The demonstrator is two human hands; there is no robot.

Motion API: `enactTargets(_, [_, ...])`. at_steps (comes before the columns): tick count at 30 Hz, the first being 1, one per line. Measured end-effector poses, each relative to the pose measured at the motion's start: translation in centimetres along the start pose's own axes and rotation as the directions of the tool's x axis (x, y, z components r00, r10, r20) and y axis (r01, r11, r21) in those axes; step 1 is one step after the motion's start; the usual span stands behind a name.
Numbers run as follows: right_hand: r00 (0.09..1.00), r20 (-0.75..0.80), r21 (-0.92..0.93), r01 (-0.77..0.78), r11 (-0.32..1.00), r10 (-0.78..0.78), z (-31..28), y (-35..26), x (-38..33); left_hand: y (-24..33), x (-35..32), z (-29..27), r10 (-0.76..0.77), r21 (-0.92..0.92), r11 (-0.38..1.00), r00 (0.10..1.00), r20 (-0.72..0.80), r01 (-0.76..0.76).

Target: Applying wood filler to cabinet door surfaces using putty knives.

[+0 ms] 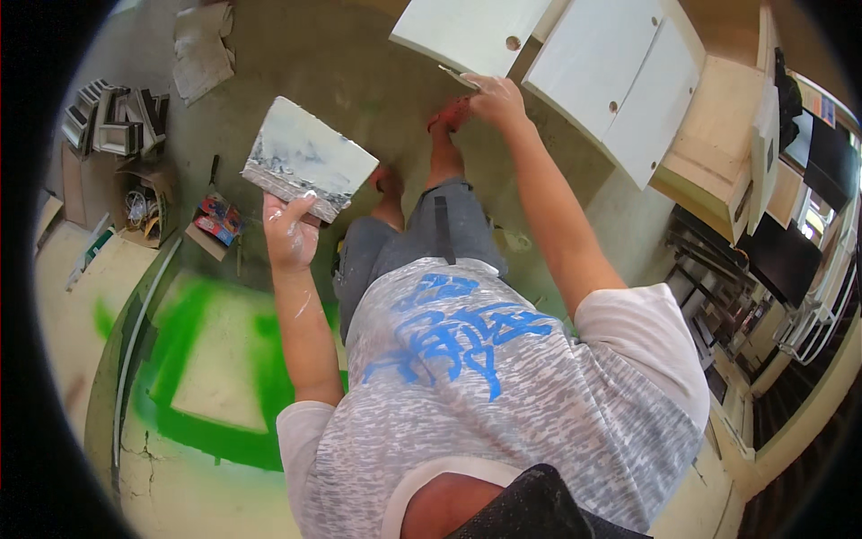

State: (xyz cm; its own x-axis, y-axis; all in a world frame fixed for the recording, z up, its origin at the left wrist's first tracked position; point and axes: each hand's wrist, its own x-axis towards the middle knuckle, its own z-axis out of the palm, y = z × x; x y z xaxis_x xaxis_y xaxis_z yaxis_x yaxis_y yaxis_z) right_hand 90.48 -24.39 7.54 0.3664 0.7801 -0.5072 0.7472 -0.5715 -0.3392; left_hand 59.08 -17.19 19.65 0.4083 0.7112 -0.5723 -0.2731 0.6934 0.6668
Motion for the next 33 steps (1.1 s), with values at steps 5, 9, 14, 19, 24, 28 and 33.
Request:
enactTargets(5, [0.964, -0.250, 0.734, 0.129, 0.667, 0.088, -4.6, -5.4, -8.7, 0.4, -0.4, 1.5, -0.073, -0.133, 0.987, 0.985, 0.153, 0.094])
enactTargets(9, [0.480, -0.742, 0.387, 0.876, 0.287, -0.467, -8.6, -8.3, -11.2, -0.7, 2.3, 7.1, -0.101, -0.081, 0.989, 0.967, 0.235, 0.123])
enactTargets(14, [0.547, -0.681, 0.207, 0.782, 0.588, -0.487, -11.2, -6.2, -12.2, 0.7, 3.7, 11.1, -0.002, -0.054, 0.998, 0.925, 0.379, 0.024])
enactTargets(19, [0.694, -0.654, 0.240, 0.568, 0.787, -0.301, -13.7, -1.2, -10.7, 2.2, 4.4, 14.3, 0.013, 0.144, 0.986, 0.893, 0.450, -0.086])
enactTargets(24, [0.545, -0.529, -0.279, 0.612, 0.740, -0.650, -17.7, -2.9, -8.7, -0.5, 8.2, 17.3, 0.207, 0.448, 0.734, 0.796, 0.568, -0.511])
enactTargets(28, [0.679, -0.355, -0.086, 0.661, 0.746, -0.642, -16.2, 2.7, -3.9, 0.6, 10.0, 19.1, 0.332, 0.255, 0.885, 0.913, 0.238, -0.389])
enactTargets(33, [0.681, -0.690, 0.184, 0.495, 0.849, -0.247, -13.4, 11.1, 9.4, 2.0, 11.3, 16.2, 0.300, 0.138, 0.944, 0.954, 0.021, -0.300])
